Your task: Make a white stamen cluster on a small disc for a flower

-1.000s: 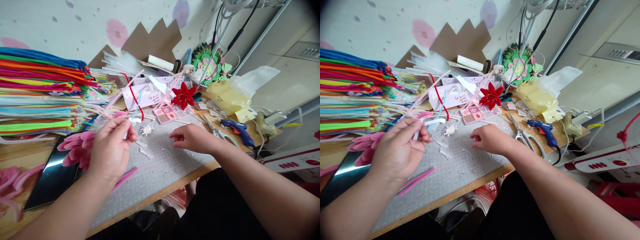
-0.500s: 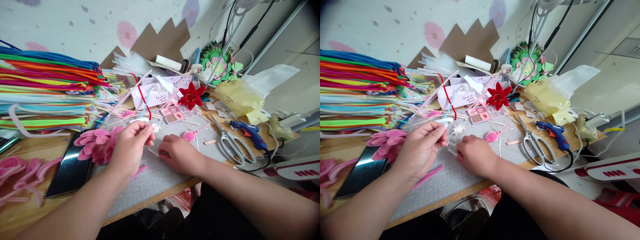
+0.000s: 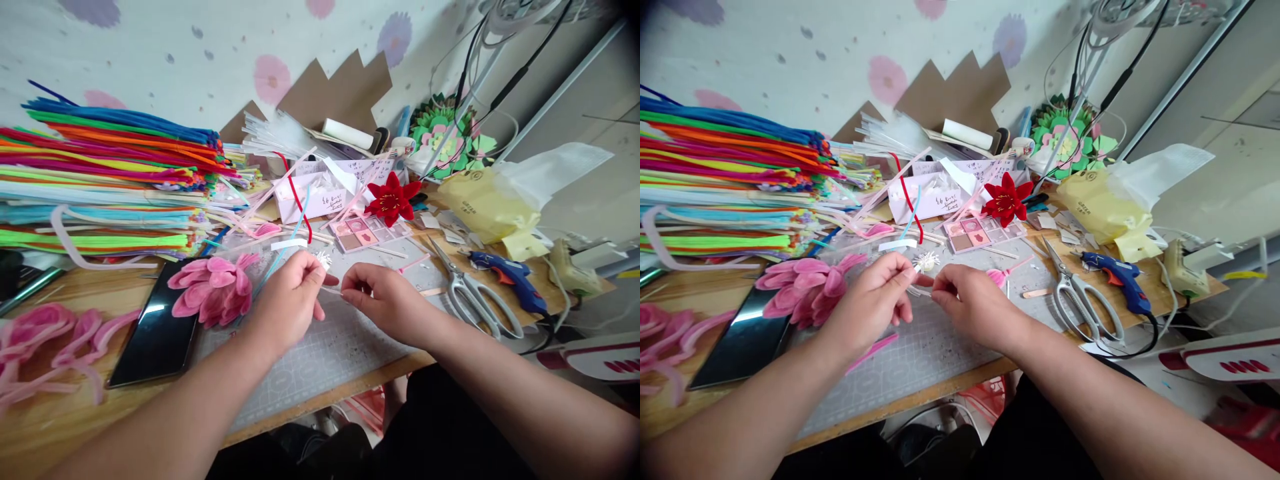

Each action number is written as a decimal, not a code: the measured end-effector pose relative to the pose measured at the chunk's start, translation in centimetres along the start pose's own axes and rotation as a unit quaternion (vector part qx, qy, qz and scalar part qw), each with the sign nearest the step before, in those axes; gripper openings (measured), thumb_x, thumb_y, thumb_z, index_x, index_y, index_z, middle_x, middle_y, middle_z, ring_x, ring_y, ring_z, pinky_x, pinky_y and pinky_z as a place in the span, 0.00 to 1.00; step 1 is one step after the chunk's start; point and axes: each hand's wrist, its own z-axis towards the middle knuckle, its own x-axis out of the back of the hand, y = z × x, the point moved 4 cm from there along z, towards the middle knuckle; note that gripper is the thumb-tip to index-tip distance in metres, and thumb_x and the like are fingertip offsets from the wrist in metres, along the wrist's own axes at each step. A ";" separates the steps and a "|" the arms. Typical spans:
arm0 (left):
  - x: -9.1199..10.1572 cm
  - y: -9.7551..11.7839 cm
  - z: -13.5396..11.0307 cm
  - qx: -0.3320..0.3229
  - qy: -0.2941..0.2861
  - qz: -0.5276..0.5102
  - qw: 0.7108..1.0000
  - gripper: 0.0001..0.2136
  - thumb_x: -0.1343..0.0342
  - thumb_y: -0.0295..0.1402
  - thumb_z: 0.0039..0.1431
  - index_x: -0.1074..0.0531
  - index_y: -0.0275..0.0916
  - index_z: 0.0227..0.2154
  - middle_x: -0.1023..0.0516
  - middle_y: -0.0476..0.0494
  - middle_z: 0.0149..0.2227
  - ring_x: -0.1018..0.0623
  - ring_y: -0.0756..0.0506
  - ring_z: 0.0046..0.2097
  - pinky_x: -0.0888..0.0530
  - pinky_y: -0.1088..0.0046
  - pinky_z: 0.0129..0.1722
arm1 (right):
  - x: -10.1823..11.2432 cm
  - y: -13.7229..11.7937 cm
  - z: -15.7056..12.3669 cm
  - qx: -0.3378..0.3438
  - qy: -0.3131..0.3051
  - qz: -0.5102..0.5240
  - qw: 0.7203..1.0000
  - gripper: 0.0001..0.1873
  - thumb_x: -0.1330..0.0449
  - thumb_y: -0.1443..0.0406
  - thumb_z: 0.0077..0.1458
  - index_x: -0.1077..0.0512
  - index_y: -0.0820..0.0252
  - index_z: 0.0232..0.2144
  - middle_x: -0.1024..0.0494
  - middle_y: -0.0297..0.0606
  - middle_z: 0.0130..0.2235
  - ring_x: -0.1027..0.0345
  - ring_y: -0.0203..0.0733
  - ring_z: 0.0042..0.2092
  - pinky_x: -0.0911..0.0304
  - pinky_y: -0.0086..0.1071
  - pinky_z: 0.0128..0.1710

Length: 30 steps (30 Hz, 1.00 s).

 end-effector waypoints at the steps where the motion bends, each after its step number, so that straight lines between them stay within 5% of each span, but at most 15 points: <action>1: -0.2 0.0 -0.1 0.006 -0.014 -0.007 1.000 0.09 0.49 0.39 0.61 0.36 0.42 0.29 0.21 0.49 0.31 0.26 0.50 0.20 0.33 0.76 0.18 | 0.0 -0.1 -0.1 0.004 0.004 0.002 1.000 0.05 0.42 0.71 0.55 0.32 0.61 0.27 0.29 0.31 0.27 0.39 0.34 0.28 0.46 0.27 0.27; 5: -0.4 0.2 0.0 -0.019 -0.019 -0.004 1.000 0.08 0.49 0.39 0.61 0.36 0.43 0.28 0.25 0.52 0.25 0.22 0.46 0.23 0.27 0.72 0.23 | 0.0 -0.3 -0.2 0.013 0.001 0.006 1.000 0.05 0.41 0.73 0.53 0.31 0.60 0.27 0.29 0.30 0.26 0.39 0.34 0.28 0.46 0.27 0.28; 11: 0.4 0.4 0.4 -0.075 0.010 0.105 0.992 0.07 0.50 0.36 0.62 0.35 0.43 0.28 0.28 0.54 0.22 0.26 0.48 0.20 0.33 0.73 0.22 | 0.8 0.1 -0.8 -0.001 -0.020 0.026 0.999 0.04 0.41 0.70 0.54 0.30 0.60 0.27 0.29 0.30 0.26 0.39 0.34 0.28 0.45 0.27 0.27; 17: 0.5 1.3 0.0 -0.170 0.073 0.197 0.963 0.06 0.48 0.34 0.61 0.31 0.42 0.30 0.23 0.48 0.30 0.26 0.45 0.32 0.35 0.71 0.31 | 0.6 0.2 -0.9 0.007 -0.008 0.029 1.000 0.05 0.41 0.71 0.54 0.30 0.60 0.27 0.29 0.30 0.26 0.39 0.34 0.28 0.45 0.28 0.28; 23: 0.5 1.2 0.2 -0.131 0.052 0.177 0.974 0.07 0.50 0.32 0.62 0.35 0.43 0.28 0.21 0.48 0.27 0.22 0.44 0.32 0.34 0.70 0.31 | -1.4 -0.6 -0.6 0.042 -0.018 0.022 0.999 0.06 0.42 0.75 0.53 0.30 0.62 0.28 0.26 0.34 0.30 0.35 0.36 0.32 0.42 0.29 0.33; 30: 1.0 1.5 0.5 -0.149 0.068 0.262 0.951 0.06 0.50 0.31 0.61 0.34 0.44 0.28 0.22 0.50 0.25 0.24 0.44 0.29 0.38 0.71 0.28 | -2.4 -0.9 -0.1 0.093 0.003 -0.041 0.995 0.08 0.43 0.76 0.53 0.32 0.61 0.27 0.27 0.37 0.31 0.35 0.39 0.35 0.41 0.31 0.36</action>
